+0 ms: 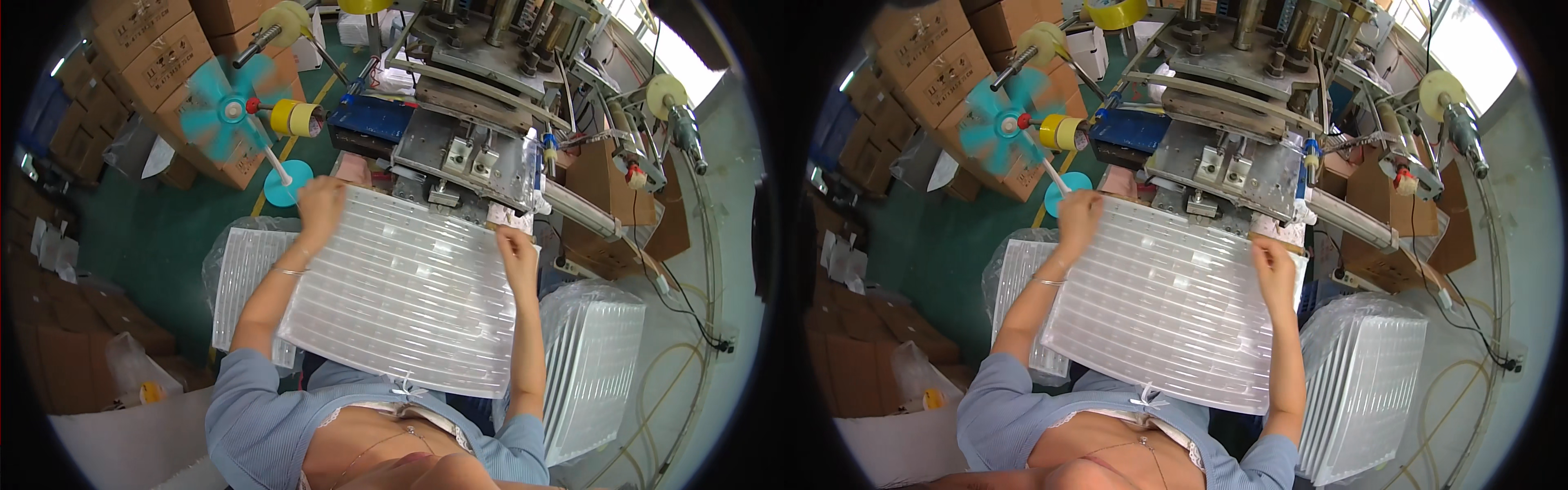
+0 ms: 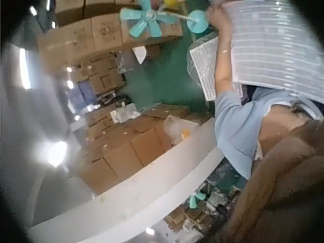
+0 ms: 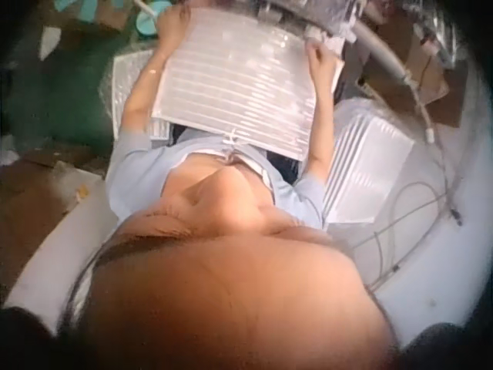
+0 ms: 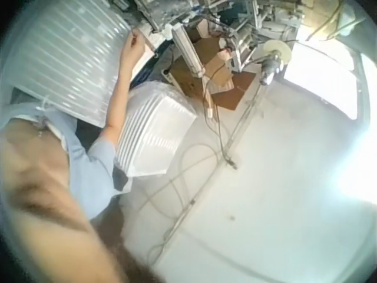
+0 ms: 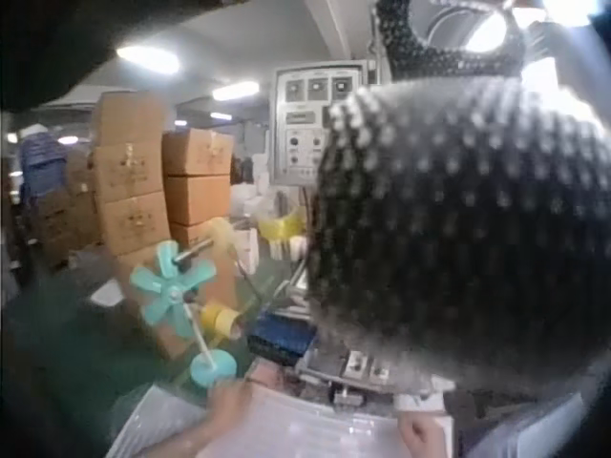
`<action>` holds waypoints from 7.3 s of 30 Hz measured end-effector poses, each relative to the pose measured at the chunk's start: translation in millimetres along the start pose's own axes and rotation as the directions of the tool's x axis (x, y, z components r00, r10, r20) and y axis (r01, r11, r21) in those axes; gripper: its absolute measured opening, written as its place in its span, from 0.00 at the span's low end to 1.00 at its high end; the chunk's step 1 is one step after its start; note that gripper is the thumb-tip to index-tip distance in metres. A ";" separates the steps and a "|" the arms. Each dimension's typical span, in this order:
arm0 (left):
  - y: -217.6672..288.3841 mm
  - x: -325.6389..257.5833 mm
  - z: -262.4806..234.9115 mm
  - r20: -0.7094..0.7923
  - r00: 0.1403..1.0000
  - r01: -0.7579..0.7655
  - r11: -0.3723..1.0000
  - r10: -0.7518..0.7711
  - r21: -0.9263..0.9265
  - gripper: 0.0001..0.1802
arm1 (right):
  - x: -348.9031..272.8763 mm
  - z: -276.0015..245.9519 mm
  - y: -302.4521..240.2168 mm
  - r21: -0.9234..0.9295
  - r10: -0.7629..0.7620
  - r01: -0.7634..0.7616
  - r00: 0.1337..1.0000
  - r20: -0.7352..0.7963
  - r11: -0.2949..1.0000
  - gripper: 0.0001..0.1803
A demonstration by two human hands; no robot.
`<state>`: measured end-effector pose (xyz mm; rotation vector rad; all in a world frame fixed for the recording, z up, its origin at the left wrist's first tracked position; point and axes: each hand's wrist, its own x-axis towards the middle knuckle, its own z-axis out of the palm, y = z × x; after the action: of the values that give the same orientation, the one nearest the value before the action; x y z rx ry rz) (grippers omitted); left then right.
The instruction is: The person assembles clear plastic trays by placing them on a machine and pressing down to secure them. They repeatedly pick up trays from a stack, position them on the machine, and manipulate the machine's components to complete the assembly process.
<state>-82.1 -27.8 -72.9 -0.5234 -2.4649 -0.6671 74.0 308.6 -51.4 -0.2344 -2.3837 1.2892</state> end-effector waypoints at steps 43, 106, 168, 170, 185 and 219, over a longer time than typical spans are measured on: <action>156.7 109.3 8.2 -0.310 0.887 -0.423 0.872 0.342 -0.245 0.15 | 113.1 30.5 -91.3 -0.295 -0.403 0.328 0.881 -0.249 0.898 0.13; 159.3 108.9 -2.3 -0.161 0.954 -0.295 0.879 0.251 -0.375 0.12 | 92.0 17.8 -84.9 -0.274 -0.454 0.379 0.835 -0.310 0.884 0.11; 157.6 117.9 28.4 -0.196 0.913 -0.368 0.930 0.357 -0.020 0.17 | 40.4 -9.0 -65.8 -0.036 -0.204 0.201 0.952 -0.226 0.979 0.10; 166.1 130.2 33.9 -0.108 0.907 -0.411 0.912 0.406 -0.019 0.17 | 54.6 -1.8 -72.9 -0.058 -0.229 0.221 0.933 -0.278 0.974 0.10; 212.4 -25.6 -111.6 0.248 0.479 0.873 -0.427 0.842 -0.236 0.18 | 147.0 45.1 -77.6 -0.728 -0.626 0.291 0.743 -0.238 0.621 0.07; 97.9 -7.8 -28.0 0.213 0.958 -0.067 0.868 0.194 -0.491 0.17 | 26.4 60.4 -42.5 0.086 -0.004 -0.006 0.993 0.118 0.996 0.10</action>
<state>-17.7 33.6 -22.7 -1.0163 -2.4572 -1.2356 25.9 248.1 -37.9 -0.1374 -2.4180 1.4402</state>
